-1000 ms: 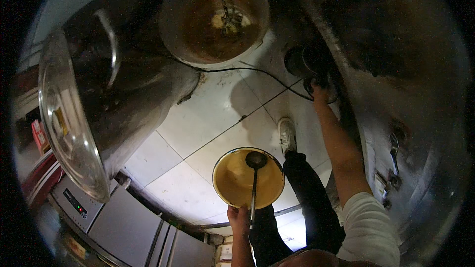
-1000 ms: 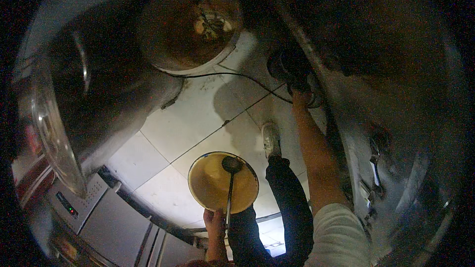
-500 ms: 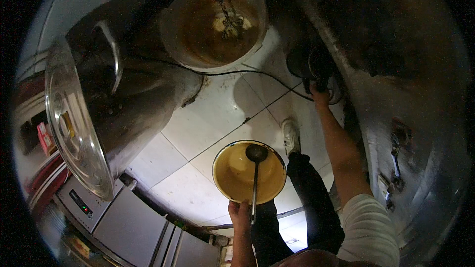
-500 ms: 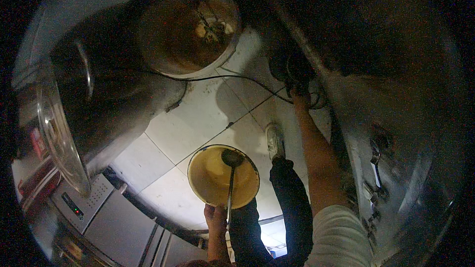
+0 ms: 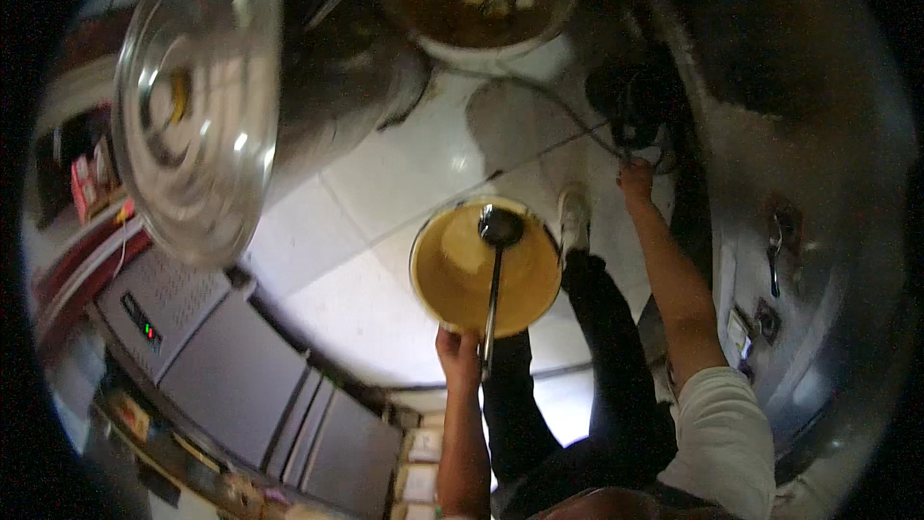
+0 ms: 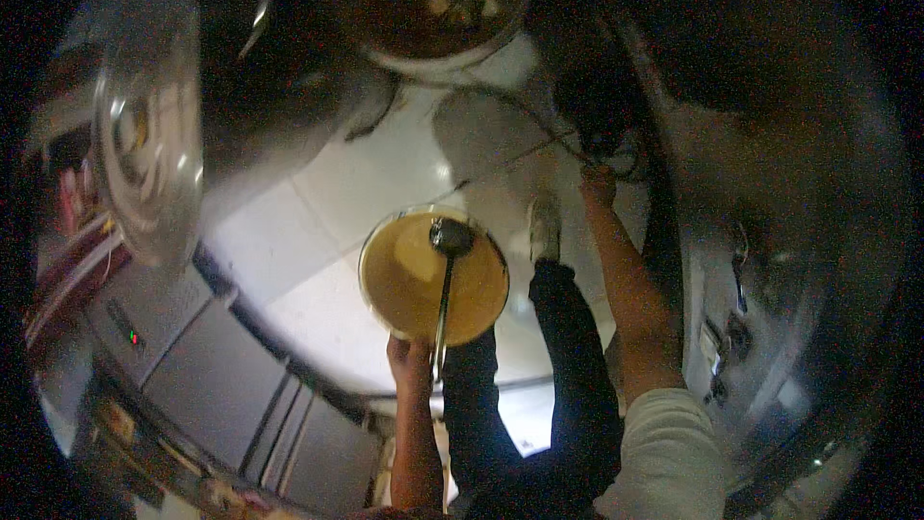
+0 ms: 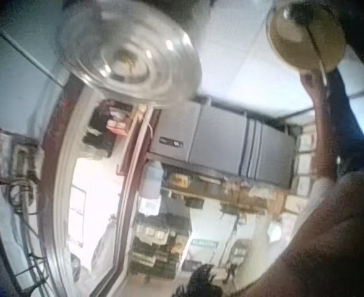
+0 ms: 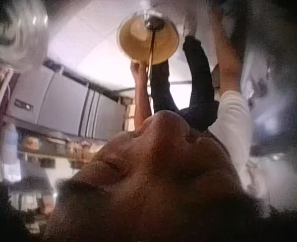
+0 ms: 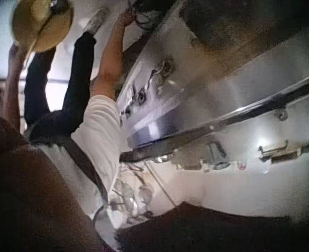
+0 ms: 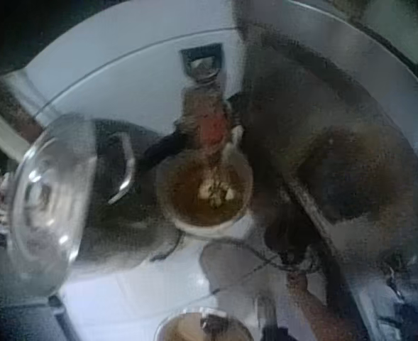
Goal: The person wipes a metal tray and a counter with a cloth, places packets into a plastic bag, and pours liquid from a kettle into a bowl while stirring with a ladle.
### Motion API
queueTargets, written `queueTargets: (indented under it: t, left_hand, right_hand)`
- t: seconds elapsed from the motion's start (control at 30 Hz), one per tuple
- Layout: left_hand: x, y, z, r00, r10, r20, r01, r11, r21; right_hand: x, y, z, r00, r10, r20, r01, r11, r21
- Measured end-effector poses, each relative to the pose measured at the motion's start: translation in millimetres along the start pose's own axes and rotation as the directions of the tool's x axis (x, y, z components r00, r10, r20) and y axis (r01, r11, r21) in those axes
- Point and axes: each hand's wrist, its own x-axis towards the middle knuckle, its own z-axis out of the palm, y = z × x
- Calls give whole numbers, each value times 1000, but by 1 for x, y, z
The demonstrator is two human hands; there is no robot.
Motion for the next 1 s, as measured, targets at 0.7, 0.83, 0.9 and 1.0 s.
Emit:
queueTargets:
  t: [0.7, 0.83, 0.9, 1.0]
  left_hand:
    - [-323, 184, -140, 923, 192, -333, -306, 890, -338]
    - [-361, 187, -160, 634, 261, -728, -638, 709, -302]
    - [-392, 182, -178, 518, 257, -816, -685, 696, -215]
    - [-457, 155, -215, 353, 274, -894, -622, 783, -5]
  right_hand:
    - [-620, -163, -37, 300, -380, 875, 498, 845, 196]
    - [-681, -157, -20, 69, -248, 966, 615, 773, 155]
    - [-714, -144, -22, -36, -162, 986, 673, 726, 144]
    - [-769, -109, -22, -152, -1, 988, 740, 663, 114]
